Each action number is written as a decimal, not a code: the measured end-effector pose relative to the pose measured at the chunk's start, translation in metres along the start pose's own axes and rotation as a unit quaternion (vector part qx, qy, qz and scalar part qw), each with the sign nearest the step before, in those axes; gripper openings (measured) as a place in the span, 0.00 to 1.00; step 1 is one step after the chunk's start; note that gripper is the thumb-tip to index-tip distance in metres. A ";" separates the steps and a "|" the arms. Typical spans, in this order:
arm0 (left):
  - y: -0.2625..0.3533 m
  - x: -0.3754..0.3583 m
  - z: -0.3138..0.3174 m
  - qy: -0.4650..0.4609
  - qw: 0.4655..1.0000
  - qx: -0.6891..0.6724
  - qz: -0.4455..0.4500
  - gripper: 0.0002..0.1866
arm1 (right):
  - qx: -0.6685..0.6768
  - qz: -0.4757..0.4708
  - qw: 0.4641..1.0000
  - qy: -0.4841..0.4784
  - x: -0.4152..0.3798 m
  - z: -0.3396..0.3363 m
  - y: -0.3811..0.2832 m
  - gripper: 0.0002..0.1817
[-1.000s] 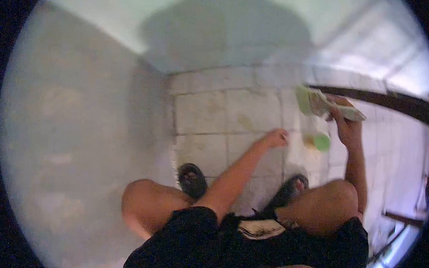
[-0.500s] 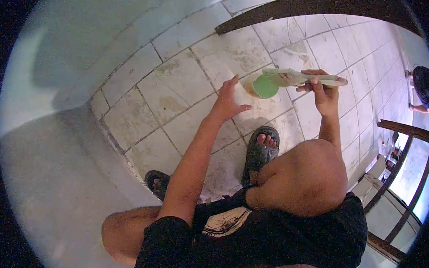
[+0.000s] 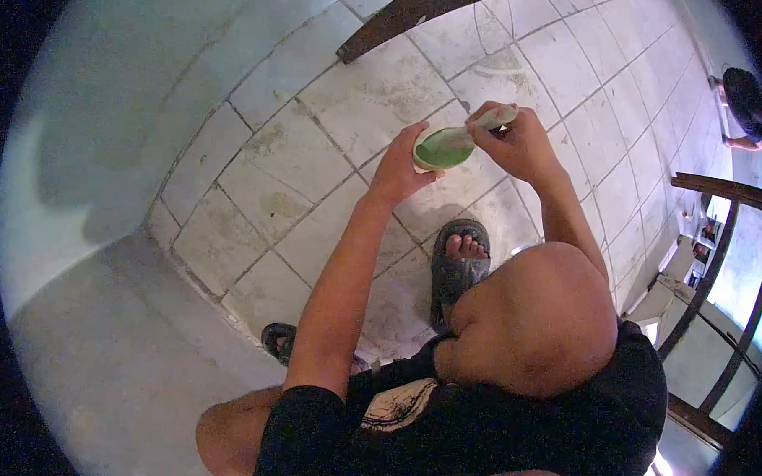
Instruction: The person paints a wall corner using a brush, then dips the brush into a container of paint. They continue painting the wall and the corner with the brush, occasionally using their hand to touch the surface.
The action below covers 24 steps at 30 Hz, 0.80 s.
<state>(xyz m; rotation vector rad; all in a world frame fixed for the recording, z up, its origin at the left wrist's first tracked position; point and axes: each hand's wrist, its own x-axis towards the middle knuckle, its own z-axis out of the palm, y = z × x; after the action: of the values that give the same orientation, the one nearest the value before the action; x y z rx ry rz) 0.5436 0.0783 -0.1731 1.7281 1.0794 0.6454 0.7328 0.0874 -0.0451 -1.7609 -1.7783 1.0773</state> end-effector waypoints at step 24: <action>-0.010 0.000 0.004 0.009 1.000 -0.023 0.001 0.43 | -0.037 -0.084 0.992 -0.084 -0.008 0.029 0.024 0.14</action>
<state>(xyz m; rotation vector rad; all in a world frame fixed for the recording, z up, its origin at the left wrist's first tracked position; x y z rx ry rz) 0.5430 0.0779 -0.1835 1.6869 1.0672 0.6838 0.7278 0.0707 -0.0791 -1.5675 -2.0513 1.1313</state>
